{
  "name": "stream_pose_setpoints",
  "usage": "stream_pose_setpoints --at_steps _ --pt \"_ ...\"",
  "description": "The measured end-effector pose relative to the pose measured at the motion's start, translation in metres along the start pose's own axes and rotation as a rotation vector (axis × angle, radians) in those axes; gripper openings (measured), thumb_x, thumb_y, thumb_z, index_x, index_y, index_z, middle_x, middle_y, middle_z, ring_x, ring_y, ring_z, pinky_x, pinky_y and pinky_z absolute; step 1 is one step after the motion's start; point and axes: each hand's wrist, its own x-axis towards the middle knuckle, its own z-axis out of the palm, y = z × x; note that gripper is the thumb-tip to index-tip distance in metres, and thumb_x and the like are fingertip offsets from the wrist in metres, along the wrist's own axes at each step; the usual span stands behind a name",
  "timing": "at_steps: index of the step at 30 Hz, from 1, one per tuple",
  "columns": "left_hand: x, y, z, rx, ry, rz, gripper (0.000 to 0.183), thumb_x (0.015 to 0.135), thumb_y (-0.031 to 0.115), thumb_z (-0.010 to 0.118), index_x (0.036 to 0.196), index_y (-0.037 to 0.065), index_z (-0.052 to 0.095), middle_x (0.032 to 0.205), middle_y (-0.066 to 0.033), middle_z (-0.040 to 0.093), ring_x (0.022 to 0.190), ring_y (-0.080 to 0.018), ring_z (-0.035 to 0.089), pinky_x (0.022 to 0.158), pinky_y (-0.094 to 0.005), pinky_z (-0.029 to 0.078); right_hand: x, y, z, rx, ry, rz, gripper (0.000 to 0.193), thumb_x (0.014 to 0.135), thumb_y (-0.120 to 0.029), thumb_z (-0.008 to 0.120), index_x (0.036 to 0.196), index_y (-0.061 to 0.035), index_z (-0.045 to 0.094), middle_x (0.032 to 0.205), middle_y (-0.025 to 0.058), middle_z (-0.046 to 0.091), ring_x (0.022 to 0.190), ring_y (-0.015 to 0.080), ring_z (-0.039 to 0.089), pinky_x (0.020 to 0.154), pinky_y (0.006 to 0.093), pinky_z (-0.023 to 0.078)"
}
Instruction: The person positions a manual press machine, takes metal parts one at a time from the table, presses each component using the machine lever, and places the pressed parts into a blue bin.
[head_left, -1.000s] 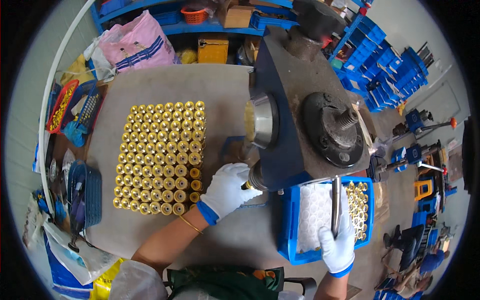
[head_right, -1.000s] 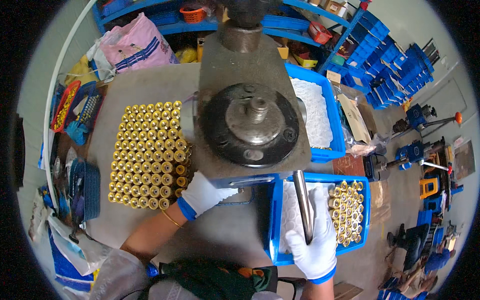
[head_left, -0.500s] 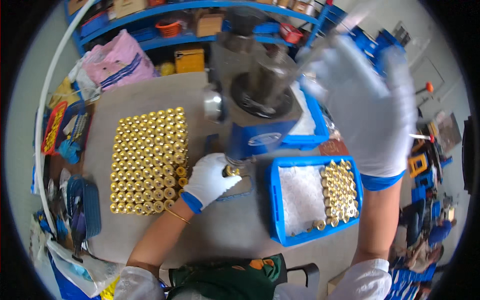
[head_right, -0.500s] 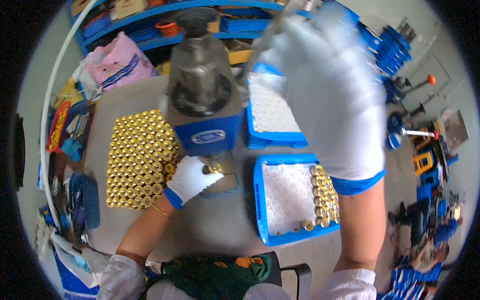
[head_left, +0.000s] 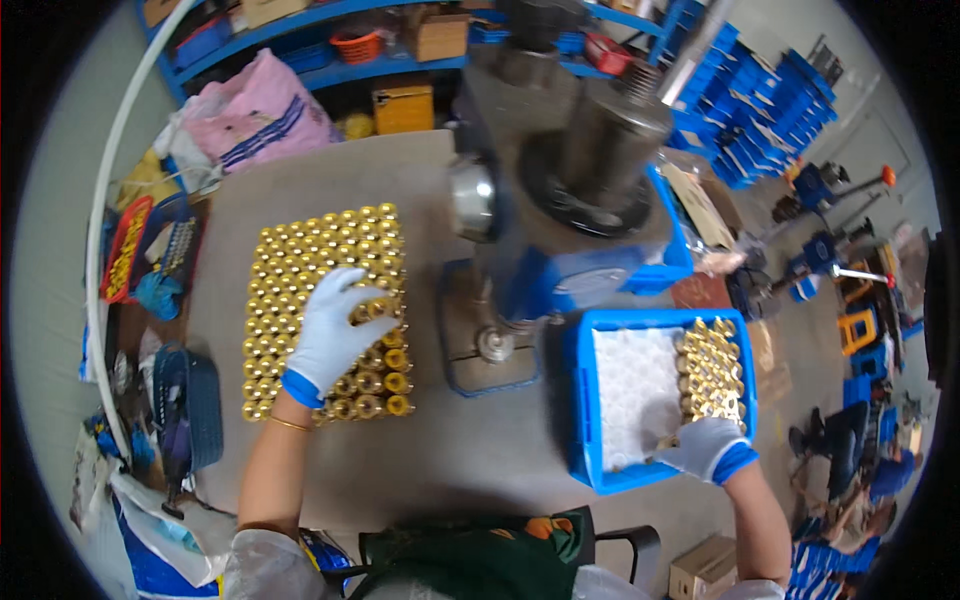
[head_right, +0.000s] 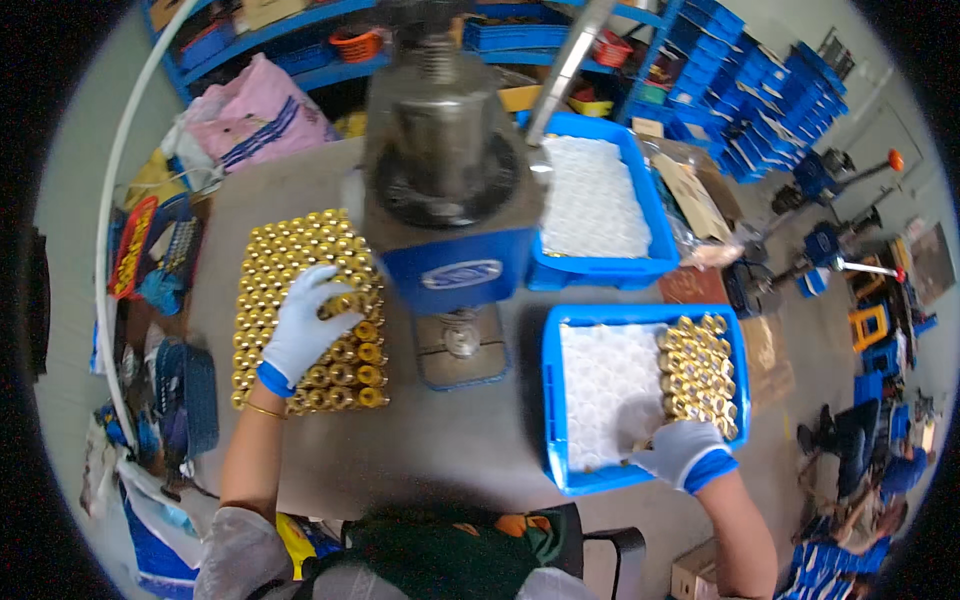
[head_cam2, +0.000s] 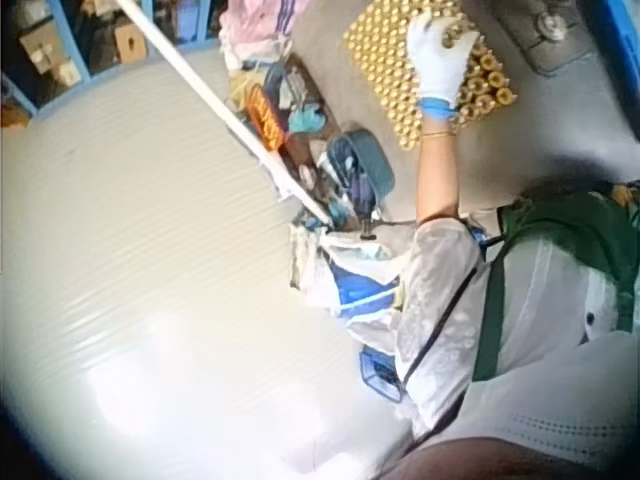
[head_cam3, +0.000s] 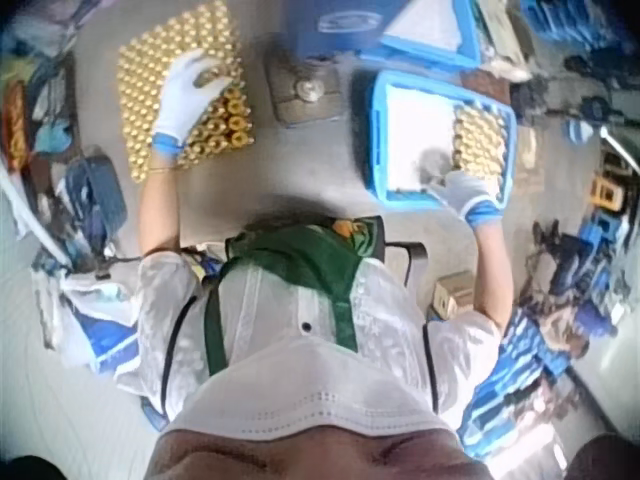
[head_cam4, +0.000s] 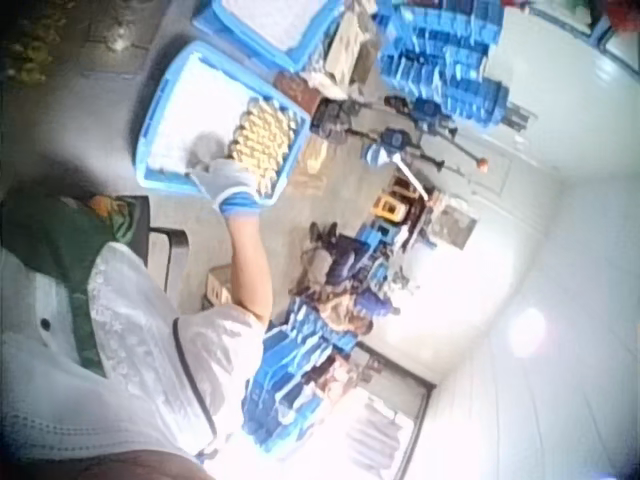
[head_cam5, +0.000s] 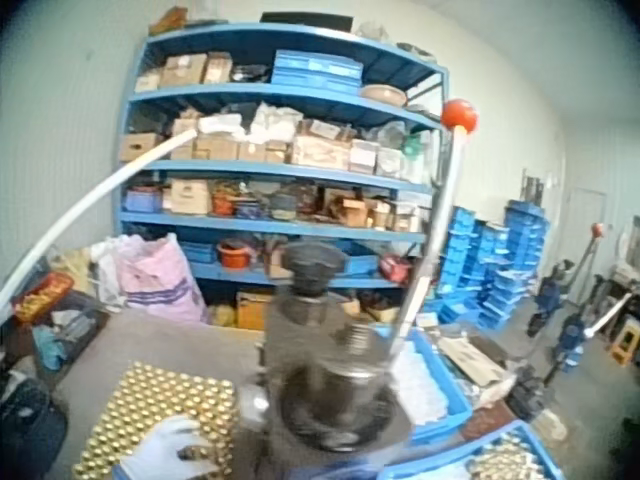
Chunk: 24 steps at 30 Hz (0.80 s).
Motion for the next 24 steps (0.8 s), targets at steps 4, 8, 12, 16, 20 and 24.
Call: stream_pose_setpoints --at_steps 4,8,12,16,20,24 --pt "-0.012 0.006 -0.008 0.147 -0.139 0.034 0.04 0.073 0.039 0.082 0.107 0.018 0.075 0.133 -0.0159 0.055 0.131 -0.0395 0.042 0.11 -0.0494 0.033 0.004 -0.026 -0.054 0.283 0.654 -0.272 0.032 0.084 -0.034 0.071 0.104 -0.0086 0.069 0.084 0.0161 0.07 0.074 0.0357 0.067 0.071 0.0478 0.052" --pt "-0.023 -0.003 -0.005 0.274 -0.194 0.02 0.043 0.077 0.041 0.077 0.113 0.019 0.073 0.138 -0.0161 0.051 0.133 -0.0407 0.039 0.111 -0.0505 0.031 0.059 -0.104 -0.104 0.285 0.802 -0.533 0.034 0.081 -0.034 0.072 0.106 -0.0112 0.067 0.089 0.0166 0.068 0.088 0.0356 0.065 0.079 0.0461 0.05" --pt "-0.024 0.007 -0.002 0.273 -0.198 0.043 0.047 0.081 0.04 0.075 0.123 0.019 0.069 0.141 -0.0169 0.049 0.134 -0.0412 0.038 0.112 -0.0509 0.03 0.118 -0.139 -0.091 0.26 0.889 -0.649 0.038 0.084 -0.042 0.065 0.096 -0.0074 0.072 0.085 0.0186 0.069 0.083 0.0356 0.067 0.079 0.0474 0.049" --pt "-0.024 0.018 -0.009 0.3 -0.222 0.002 0.06 0.08 0.045 0.075 0.13 0.013 0.064 0.143 -0.0186 0.047 0.135 -0.0421 0.037 0.112 -0.0527 0.028 0.13 -0.157 -0.088 0.464 0.826 -0.681 0.038 0.084 -0.038 0.065 0.103 -0.006 0.071 0.097 0.0189 0.07 0.092 0.038 0.067 0.091 0.048 0.049" --pt "-0.007 0.051 0.006 0.054 -0.083 0.114 0.063 0.077 0.045 0.078 0.126 0.007 0.064 0.133 -0.0174 0.056 0.128 -0.0383 0.048 0.108 -0.0487 0.036 0.119 -0.118 -0.135 0.19 0.851 -0.745 0.04 0.085 -0.031 0.066 0.116 -0.006 0.066 0.114 0.0202 0.067 0.106 0.0351 0.064 0.096 0.044 0.049" --pt "0.004 0.096 0.046 -0.119 -0.173 0.2 0.055 0.074 0.04 0.08 0.11 0.001 0.066 0.116 -0.018 0.064 0.111 -0.0377 0.058 0.096 -0.0437 0.046 0.035 -0.083 -0.261 2.056 0.682 -1.429 0.048 0.099 -0.032 0.055 0.129 0.0064 0.051 0.12 0.0186 0.064 0.12 0.0311 0.057 0.106 0.0463 0.044"
